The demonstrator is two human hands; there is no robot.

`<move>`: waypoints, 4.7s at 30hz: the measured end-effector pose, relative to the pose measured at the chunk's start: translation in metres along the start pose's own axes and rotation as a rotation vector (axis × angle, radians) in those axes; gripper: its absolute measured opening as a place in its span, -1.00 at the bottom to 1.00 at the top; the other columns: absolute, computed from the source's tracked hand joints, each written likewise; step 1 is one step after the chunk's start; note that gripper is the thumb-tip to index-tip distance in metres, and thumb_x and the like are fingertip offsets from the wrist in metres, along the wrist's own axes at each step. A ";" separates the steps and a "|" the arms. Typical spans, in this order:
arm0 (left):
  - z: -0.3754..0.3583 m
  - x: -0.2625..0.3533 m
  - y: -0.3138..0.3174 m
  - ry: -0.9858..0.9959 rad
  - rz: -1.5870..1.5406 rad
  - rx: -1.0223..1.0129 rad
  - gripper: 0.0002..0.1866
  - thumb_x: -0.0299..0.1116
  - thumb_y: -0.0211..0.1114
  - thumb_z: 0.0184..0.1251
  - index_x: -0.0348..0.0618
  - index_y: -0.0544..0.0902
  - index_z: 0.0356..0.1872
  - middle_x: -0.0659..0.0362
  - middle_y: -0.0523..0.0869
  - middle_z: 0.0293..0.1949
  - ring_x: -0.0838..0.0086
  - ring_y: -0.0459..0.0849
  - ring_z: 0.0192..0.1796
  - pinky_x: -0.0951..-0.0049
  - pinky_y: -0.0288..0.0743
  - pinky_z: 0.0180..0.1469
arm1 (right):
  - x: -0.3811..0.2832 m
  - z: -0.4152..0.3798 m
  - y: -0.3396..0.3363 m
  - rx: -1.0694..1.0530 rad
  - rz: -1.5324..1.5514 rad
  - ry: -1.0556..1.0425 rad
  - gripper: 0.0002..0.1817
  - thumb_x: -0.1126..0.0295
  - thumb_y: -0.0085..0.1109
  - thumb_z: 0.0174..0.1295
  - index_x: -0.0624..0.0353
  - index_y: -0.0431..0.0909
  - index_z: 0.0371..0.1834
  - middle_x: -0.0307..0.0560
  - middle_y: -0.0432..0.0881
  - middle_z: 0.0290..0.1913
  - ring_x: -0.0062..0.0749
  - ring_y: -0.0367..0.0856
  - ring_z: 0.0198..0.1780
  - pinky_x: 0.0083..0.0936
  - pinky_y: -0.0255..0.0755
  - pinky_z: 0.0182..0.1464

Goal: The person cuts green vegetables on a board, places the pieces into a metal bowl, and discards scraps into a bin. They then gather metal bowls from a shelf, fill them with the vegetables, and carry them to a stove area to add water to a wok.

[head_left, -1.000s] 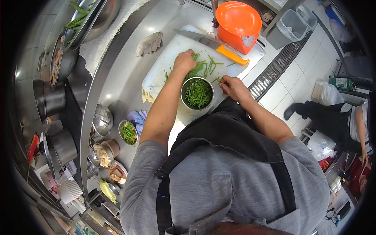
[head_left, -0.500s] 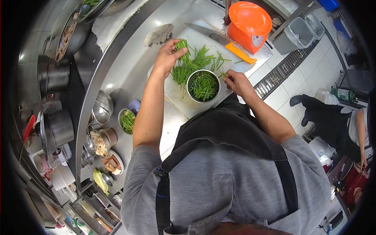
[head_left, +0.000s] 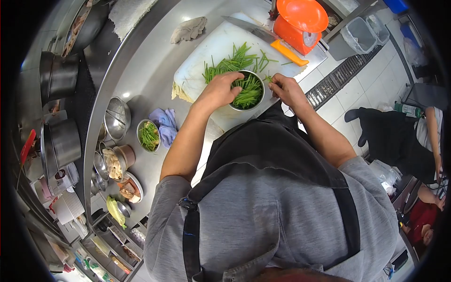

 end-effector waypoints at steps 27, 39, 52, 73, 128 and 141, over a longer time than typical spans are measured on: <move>0.030 -0.093 0.003 -0.485 0.469 0.259 -0.29 -0.01 0.39 0.05 -0.28 0.43 0.15 -0.15 0.62 -0.07 0.08 0.60 0.08 0.22 0.49 0.15 | 0.010 -0.004 0.000 0.011 0.058 0.035 -0.79 0.36 0.15 0.28 0.30 0.45 -0.40 -0.02 0.57 -0.61 -0.37 0.59 -0.55 -0.44 0.44 -0.42; 0.016 -0.152 -0.036 -0.361 -0.291 0.316 -0.43 -0.32 0.39 0.07 -0.24 0.49 0.14 0.01 0.70 -0.09 0.26 0.67 -0.10 0.34 0.52 -0.06 | 0.011 0.001 -0.002 0.013 0.055 0.068 -0.79 0.37 0.15 0.28 0.30 0.45 -0.40 -0.03 0.57 -0.61 -0.38 0.60 -0.54 -0.45 0.44 -0.42; 0.006 -0.161 -0.048 -0.445 -0.333 0.399 -0.62 -0.36 0.38 0.12 -0.12 0.60 0.00 0.10 0.69 -0.25 0.46 0.62 -0.25 0.48 0.48 -0.22 | 0.005 0.003 -0.001 -0.003 0.029 0.055 -0.78 0.37 0.14 0.28 0.30 0.44 -0.41 -0.04 0.58 -0.61 -0.40 0.58 -0.55 -0.46 0.44 -0.42; 0.021 -0.129 -0.027 -0.629 0.320 0.283 -0.28 -0.04 0.36 0.06 -0.28 0.42 0.19 -0.20 0.64 -0.03 0.09 0.62 0.06 0.25 0.48 0.14 | 0.012 0.005 0.004 -0.020 0.070 0.071 -0.79 0.37 0.13 0.29 0.30 0.44 -0.40 -0.04 0.57 -0.61 -0.44 0.59 -0.54 -0.48 0.44 -0.42; 0.092 -0.194 -0.045 -0.445 0.431 0.425 -0.49 -0.02 0.21 0.12 -0.38 0.65 -0.24 -0.25 0.67 -0.18 -0.08 0.64 -0.07 0.09 0.48 0.06 | 0.018 -0.032 -0.034 0.134 0.017 -0.034 -0.85 0.35 0.09 0.27 0.22 0.49 -0.34 -0.01 0.60 -0.55 -0.27 0.62 -0.50 -0.35 0.47 -0.40; 0.105 -0.023 -0.034 0.108 0.486 0.392 -0.45 -0.22 0.35 0.07 -0.36 0.55 0.07 -0.17 0.63 -0.03 0.05 0.64 -0.03 0.16 0.48 0.10 | 0.056 -0.055 -0.153 0.532 -0.031 0.166 -0.79 0.31 0.15 0.26 0.27 0.52 -0.34 -0.08 0.63 -0.55 -0.43 0.66 -0.51 -0.45 0.50 -0.44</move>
Point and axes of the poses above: each hand's wrist, its own z-axis towards the middle knuckle, its own y-axis out of the palm, x = y × z, the point moved 5 cm from there along z, towards the middle knuckle
